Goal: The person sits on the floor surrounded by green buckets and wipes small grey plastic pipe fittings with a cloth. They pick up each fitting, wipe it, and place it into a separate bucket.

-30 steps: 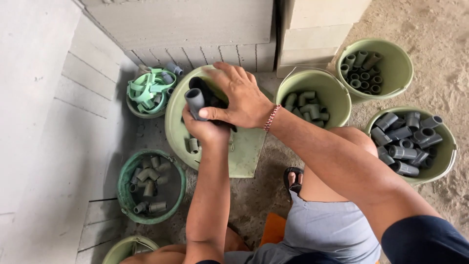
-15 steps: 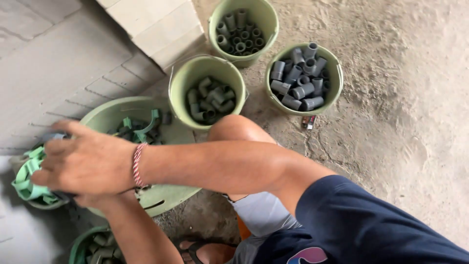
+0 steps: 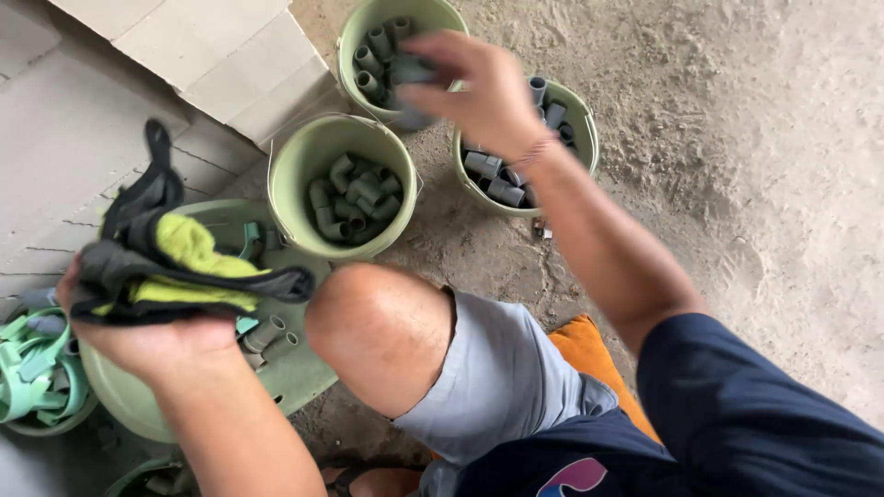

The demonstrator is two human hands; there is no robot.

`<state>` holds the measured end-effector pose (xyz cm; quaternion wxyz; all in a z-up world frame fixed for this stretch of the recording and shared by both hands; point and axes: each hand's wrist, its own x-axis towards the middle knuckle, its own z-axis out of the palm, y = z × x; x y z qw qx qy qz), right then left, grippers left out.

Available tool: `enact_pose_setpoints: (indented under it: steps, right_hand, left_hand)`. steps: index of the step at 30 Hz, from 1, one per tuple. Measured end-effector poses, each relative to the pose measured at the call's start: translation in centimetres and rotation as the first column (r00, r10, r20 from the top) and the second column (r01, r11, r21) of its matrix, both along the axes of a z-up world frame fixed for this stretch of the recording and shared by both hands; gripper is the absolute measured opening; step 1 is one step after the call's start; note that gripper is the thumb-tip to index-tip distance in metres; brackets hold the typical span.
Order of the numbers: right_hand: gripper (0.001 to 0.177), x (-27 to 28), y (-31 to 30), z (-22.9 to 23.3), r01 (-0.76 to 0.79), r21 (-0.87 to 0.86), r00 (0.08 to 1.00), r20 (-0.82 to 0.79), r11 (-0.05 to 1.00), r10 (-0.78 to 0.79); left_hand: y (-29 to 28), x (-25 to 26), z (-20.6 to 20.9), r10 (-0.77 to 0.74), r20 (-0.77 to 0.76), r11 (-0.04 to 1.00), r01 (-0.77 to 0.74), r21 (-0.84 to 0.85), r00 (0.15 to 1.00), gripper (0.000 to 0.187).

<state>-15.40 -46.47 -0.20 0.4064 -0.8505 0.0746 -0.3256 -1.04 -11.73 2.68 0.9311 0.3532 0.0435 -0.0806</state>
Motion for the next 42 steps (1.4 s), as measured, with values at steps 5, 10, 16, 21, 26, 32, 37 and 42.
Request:
enact_pose_setpoints:
  steps: [5,10,16,21,26,32,37,42]
  right_hand:
    - [0.022,-9.5,-10.6,-11.2,0.533,-0.053,0.596,-0.686,0.844,-0.419]
    - [0.047,-11.3,-14.1,-18.6,0.405,-0.289,0.431,-0.776,0.868,-0.459]
    - [0.063,-9.6,-15.0,-18.9,0.384,-0.343,0.505,-0.700,0.858,-0.506]
    - [0.044,-2.5,-11.1,-16.1,0.324,-0.374,0.855,-0.278,0.869,-0.438]
    - [0.024,7.1,3.5,-3.7,-0.144,-0.282,0.988,-0.095,0.948,0.122]
    - [0.047,18.6,20.0,1.4,-0.569,-0.490,0.822,-0.320,0.660,0.471]
    - [0.045,27.2,30.7,-0.7,-0.708,-0.666,0.706,-0.662,0.235,0.251]
    - [0.044,33.2,38.8,-10.3,-0.774,-0.534,0.589,-0.805,0.339,0.077]
  left_hand:
    - [-4.9,-2.2,2.8,-0.142,-0.086,0.990,0.139,-0.034,0.986,0.018]
    - [-5.4,-1.6,2.3,-0.092,-0.248,0.996,0.092,-0.012,0.965,0.024]
    - [-3.1,-0.2,0.4,-0.049,-0.260,0.999,0.045,-0.021,0.964,0.030]
    - [3.0,2.1,-1.9,0.043,-0.162,0.994,-0.059,-0.094,0.986,0.041]
    - [13.7,4.5,-3.0,0.198,-0.046,0.950,-0.204,-0.235,0.979,0.044]
    - [26.6,5.0,-7.9,0.547,-0.169,0.771,-0.572,-0.281,0.820,0.039]
    - [27.2,2.8,-11.2,0.567,-0.467,0.692,-0.700,-0.177,0.678,0.035]
    - [26.9,3.9,-17.1,0.533,-0.533,0.707,-0.692,-0.146,0.657,0.035]
